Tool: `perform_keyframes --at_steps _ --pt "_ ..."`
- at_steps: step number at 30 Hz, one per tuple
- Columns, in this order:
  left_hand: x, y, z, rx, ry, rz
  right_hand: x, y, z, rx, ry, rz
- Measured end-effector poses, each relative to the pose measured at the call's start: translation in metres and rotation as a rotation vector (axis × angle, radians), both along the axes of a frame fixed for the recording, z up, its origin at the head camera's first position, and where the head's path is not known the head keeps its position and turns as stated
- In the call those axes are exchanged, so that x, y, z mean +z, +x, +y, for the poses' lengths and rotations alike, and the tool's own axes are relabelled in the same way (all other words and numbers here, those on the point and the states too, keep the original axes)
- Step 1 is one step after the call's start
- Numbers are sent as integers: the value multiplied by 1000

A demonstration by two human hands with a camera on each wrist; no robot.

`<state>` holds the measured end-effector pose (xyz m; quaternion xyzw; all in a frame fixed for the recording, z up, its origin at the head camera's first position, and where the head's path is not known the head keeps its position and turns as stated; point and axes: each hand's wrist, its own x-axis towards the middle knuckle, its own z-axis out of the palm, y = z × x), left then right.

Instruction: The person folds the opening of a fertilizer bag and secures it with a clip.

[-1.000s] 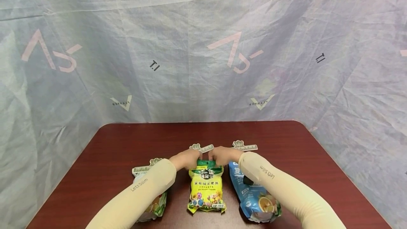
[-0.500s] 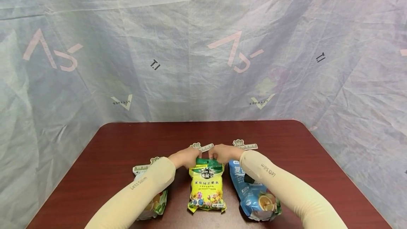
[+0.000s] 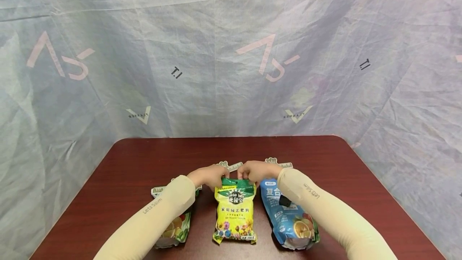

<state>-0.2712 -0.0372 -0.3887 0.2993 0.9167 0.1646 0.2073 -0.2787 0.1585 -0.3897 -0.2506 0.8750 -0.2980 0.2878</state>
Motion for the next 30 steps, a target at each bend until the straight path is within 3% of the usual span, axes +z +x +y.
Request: perform_keyframes --at_steps 12,22,30 --pt "5 -1 -11 68 164 -235 13 4 3 -29 -73 -100" --pt "6 -1 -19 80 290 -328 20 7 4 -27 -115 -122" --pt "14 -3 -27 85 344 -343 28 8 6 -27 -146 -106"
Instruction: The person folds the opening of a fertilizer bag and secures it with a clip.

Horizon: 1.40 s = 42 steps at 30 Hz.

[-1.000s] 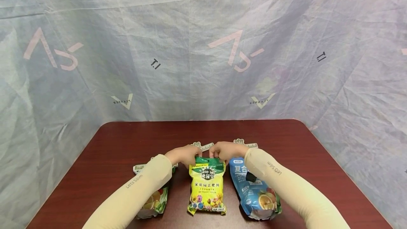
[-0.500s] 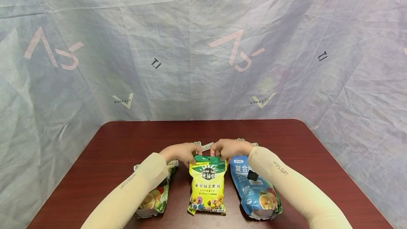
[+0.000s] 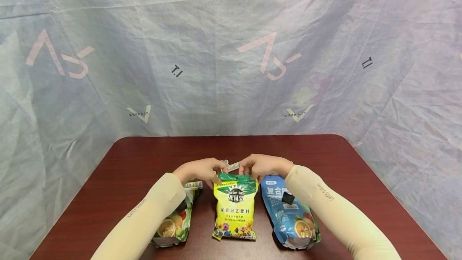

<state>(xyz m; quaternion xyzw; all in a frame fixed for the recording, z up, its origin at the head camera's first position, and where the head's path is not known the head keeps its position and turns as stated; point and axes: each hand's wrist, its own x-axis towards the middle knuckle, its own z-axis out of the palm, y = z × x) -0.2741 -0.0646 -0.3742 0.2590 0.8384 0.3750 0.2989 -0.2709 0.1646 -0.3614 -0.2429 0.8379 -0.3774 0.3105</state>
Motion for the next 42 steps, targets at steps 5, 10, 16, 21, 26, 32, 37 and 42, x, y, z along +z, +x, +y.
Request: perform_keyframes --at_steps 5,10,16,21,26,32,37,42 --pt "4 1 -4 -3 34 -10 4 1 0 5 -11 3" --pt "6 2 -8 -2 73 -11 10 5 0 17 -27 37" --pt "11 4 -11 0 103 -5 15 8 1 34 -51 84" --pt "14 6 -13 12 118 4 17 8 2 38 -73 100" --pt "15 6 -16 11 151 5 19 8 3 44 -79 128" --pt "18 7 -19 4 201 1 24 8 5 57 -90 167" --pt "21 8 -20 16 207 12 28 8 6 55 -105 182" --pt "23 8 -21 32 208 30 31 8 5 66 -123 206"
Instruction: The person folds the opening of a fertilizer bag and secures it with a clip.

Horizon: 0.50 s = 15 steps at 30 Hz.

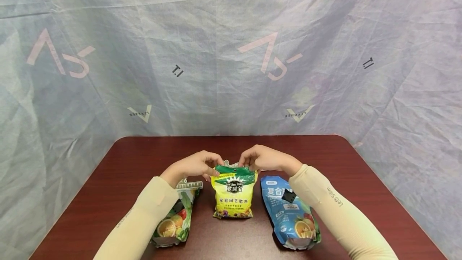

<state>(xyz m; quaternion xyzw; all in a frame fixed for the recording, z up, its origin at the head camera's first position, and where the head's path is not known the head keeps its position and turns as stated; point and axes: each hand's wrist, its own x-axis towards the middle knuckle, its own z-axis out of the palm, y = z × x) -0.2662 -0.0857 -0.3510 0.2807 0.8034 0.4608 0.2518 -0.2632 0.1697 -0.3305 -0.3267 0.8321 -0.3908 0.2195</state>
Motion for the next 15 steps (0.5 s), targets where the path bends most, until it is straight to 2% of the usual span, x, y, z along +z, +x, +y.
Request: perform_keyframes --at_steps 15 --pt "-1 -3 -4 10 34 31 4 -2 -1 18 -9 105"
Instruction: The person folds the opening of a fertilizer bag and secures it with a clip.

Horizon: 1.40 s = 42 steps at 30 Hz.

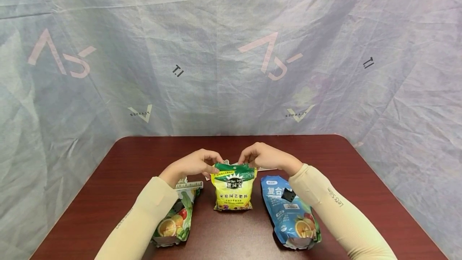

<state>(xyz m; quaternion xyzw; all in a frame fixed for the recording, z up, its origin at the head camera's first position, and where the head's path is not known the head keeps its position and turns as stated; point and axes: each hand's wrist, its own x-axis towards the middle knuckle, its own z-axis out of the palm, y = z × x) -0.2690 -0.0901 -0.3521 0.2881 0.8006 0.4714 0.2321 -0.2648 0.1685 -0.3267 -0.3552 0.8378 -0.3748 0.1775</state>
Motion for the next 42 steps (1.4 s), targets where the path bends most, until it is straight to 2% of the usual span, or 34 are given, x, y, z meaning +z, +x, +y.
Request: perform_keyframes --at_steps 6,15,25,29,35,42 --pt "2 1 -1 -2 10 -7 0 0 1 1 -4 22" --pt "0 3 0 -2 17 1 -2 3 1 -1 -32 8" --pt "1 5 0 5 15 9 -8 2 4 -18 -78 9" --pt "1 5 0 9 12 20 -12 1 5 -15 -89 35" --pt "-3 5 0 25 -3 49 -12 3 3 -65 -79 27" --pt "-3 10 3 58 -65 135 -17 6 3 -99 -73 59"
